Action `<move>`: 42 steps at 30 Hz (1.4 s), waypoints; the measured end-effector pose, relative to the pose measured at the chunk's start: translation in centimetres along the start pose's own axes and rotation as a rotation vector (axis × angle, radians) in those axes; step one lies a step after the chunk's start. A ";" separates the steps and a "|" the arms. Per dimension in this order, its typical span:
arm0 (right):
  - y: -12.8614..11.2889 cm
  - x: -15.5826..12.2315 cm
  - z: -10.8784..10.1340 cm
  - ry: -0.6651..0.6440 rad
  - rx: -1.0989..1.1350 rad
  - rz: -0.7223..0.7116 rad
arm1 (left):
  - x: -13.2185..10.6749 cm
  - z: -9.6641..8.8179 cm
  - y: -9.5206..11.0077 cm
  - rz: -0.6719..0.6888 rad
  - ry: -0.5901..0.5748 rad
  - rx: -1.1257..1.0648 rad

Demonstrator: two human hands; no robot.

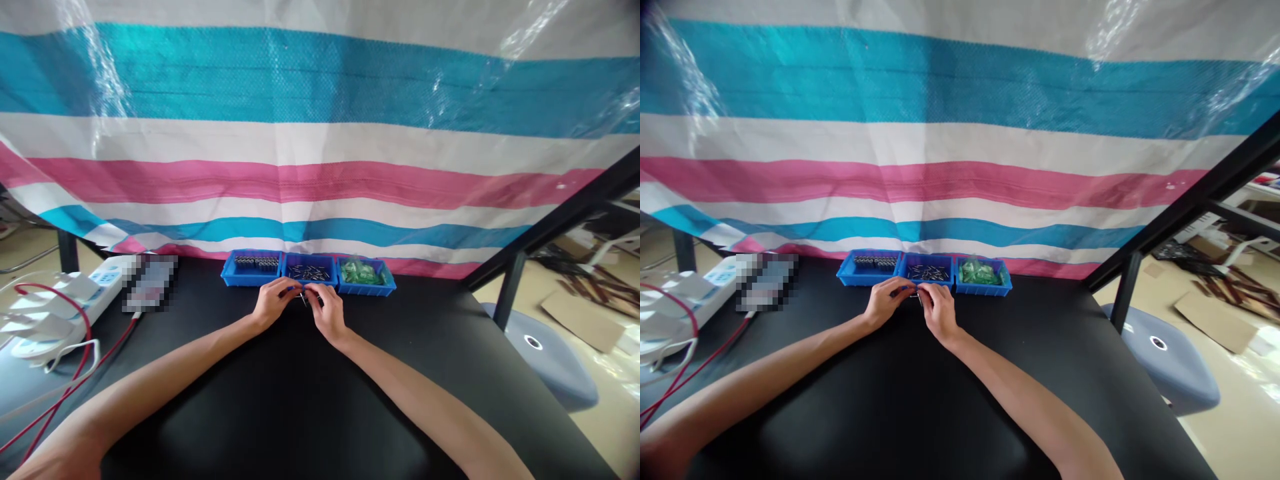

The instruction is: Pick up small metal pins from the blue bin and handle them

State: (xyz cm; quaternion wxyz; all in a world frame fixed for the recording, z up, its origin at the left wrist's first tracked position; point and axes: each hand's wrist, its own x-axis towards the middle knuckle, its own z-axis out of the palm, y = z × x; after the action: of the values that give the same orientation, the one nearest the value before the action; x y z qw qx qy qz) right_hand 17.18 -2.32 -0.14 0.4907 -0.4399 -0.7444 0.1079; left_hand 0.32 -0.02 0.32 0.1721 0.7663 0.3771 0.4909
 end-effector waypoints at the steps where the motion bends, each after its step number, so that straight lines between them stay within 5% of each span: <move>1: 0.0 0.0 0.0 0.003 0.000 -0.005 | 0.0 0.0 0.1 0.000 0.004 0.006; 12: -0.3 0.3 0.0 -0.093 -0.027 -0.041 | -0.3 -0.6 1.2 0.034 0.066 -0.006; 23: -0.4 0.3 -0.1 -0.061 0.016 0.024 | -1.2 -0.2 0.6 -0.152 0.119 -0.145; 33: -0.4 0.2 -0.1 -0.036 0.038 0.026 | -1.0 -0.5 0.7 -0.125 0.098 -0.078; 42: -0.5 0.1 -0.2 -0.027 0.104 0.043 | -0.7 -0.7 0.4 0.043 0.075 0.068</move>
State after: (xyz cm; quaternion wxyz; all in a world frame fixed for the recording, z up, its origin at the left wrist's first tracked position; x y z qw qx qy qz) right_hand 17.02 -2.57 0.35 0.5004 -0.4282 -0.7347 0.1627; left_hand -0.28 -0.91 0.47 0.1212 0.7607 0.3833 0.5096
